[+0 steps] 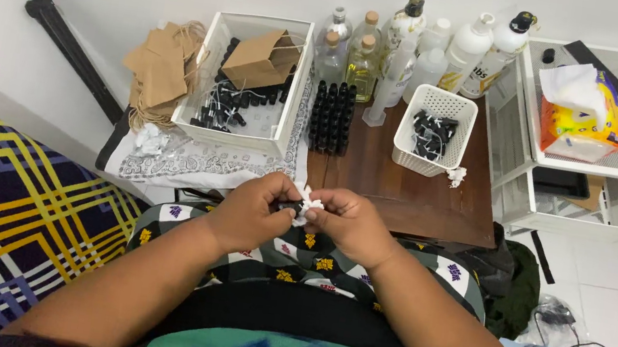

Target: Assembling perfume bottle caps by inserting wicks into them and placing the finished parts into a basket.

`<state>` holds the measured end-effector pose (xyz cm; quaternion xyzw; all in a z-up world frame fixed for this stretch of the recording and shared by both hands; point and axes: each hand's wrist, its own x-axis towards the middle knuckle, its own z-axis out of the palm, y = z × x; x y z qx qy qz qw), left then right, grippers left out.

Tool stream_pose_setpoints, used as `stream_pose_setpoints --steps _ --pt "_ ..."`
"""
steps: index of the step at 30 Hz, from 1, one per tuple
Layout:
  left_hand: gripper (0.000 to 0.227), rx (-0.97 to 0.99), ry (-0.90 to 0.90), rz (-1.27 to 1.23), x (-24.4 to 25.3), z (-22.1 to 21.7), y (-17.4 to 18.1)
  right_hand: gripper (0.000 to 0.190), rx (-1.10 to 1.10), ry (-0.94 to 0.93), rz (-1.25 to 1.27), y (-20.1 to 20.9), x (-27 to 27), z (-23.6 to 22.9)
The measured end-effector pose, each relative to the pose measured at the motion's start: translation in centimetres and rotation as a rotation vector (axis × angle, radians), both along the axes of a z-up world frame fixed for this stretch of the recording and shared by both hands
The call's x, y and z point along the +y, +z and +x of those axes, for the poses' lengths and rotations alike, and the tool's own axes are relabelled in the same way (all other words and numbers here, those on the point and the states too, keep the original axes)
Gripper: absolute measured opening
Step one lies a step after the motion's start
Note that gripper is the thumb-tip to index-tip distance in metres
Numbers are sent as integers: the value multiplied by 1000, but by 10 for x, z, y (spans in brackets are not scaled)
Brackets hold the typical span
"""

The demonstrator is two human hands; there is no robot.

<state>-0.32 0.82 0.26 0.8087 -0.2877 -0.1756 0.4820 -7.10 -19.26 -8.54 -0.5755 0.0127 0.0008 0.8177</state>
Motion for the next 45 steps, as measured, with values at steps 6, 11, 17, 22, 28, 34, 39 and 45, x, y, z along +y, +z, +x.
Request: stream_pose_setpoints --steps 6,11,17,22,28,34,39,45 --pt "30 -126 -127 3 0 2 16 20 -17 5 11 4 -5 1" --pt "26 -257 -202 -34 6 16 8 21 97 0 182 1 5 6" --pt "22 -208 -164 -150 24 19 -2 20 136 78 266 -12 28 16" --pt "34 -25 -96 -164 38 25 -22 21 121 99 231 -7 38 24" --pt "29 -102 -30 -219 41 28 -28 20 104 137 170 -12 47 30" --pt "23 -115 -60 -253 53 32 -28 14 197 298 448 -22 55 34" --pt "27 -133 -175 -323 57 29 -23 9 299 498 615 -37 51 35" --pt "31 -112 -146 -370 59 35 -39 12 338 486 554 -47 50 41"
